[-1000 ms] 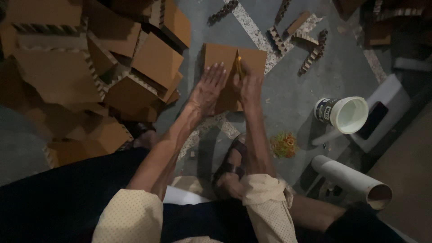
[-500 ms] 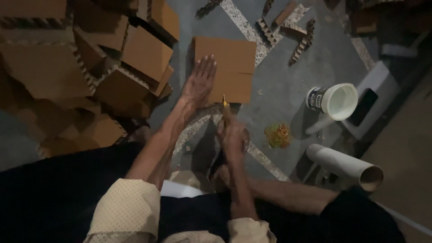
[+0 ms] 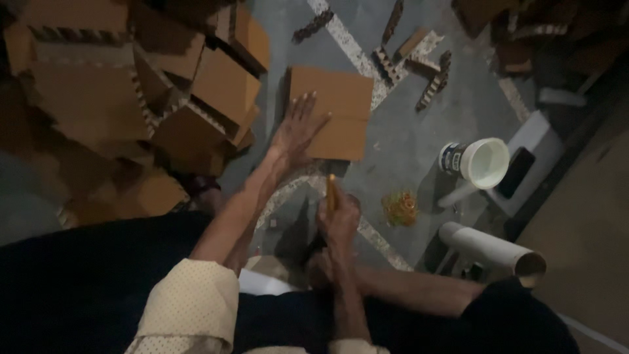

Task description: The person sits on the floor and uses a yellow utility knife to cut rectangular pieces of corrugated cardboard. They repeatedly slice along the center of each piece, separate the halves, and set them aside.

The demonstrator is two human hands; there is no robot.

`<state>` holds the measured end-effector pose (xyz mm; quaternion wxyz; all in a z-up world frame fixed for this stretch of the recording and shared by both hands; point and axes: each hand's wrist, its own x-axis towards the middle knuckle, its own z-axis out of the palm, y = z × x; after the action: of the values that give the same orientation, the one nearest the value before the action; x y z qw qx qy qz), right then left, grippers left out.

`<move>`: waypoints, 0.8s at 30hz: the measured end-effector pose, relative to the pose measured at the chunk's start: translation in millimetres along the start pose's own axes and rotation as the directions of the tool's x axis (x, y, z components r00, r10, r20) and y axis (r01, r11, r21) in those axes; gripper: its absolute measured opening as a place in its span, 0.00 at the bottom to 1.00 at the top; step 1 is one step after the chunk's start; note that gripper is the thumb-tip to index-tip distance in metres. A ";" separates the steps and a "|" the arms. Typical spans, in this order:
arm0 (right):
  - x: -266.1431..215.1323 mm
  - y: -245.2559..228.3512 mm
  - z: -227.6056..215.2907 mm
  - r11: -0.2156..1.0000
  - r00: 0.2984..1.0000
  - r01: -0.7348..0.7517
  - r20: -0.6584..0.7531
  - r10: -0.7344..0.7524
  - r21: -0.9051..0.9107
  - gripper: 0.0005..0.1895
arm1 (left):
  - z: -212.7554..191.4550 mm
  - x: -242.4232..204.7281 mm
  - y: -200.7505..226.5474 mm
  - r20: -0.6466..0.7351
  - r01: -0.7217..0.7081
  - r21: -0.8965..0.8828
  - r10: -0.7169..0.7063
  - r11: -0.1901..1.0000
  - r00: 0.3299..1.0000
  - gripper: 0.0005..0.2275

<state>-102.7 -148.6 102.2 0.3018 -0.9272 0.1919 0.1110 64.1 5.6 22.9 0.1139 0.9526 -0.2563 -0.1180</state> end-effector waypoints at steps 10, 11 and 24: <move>137.1 -28.2 6.4 0.890 0.879 0.417 -0.329 -0.344 0.184 0.23 | 13.6 7.8 1.8 0.111 -0.150 0.313 0.120 0.938 0.986 0.51; 147.6 -28.1 12.8 0.885 0.867 0.433 -0.348 -0.356 0.172 0.23 | 10.3 6.1 1.2 0.186 -0.173 0.299 0.121 0.939 0.975 0.52; 193.6 -23.3 33.8 0.906 0.875 0.412 -0.317 -0.366 0.092 0.25 | -1.7 7.2 -4.9 0.082 -0.171 0.461 0.150 0.871 0.985 0.48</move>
<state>78.6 -166.8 25.3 0.3580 -0.9263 0.0515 -0.1059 72.9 6.3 22.0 -0.1144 0.9246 -0.3577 -0.0640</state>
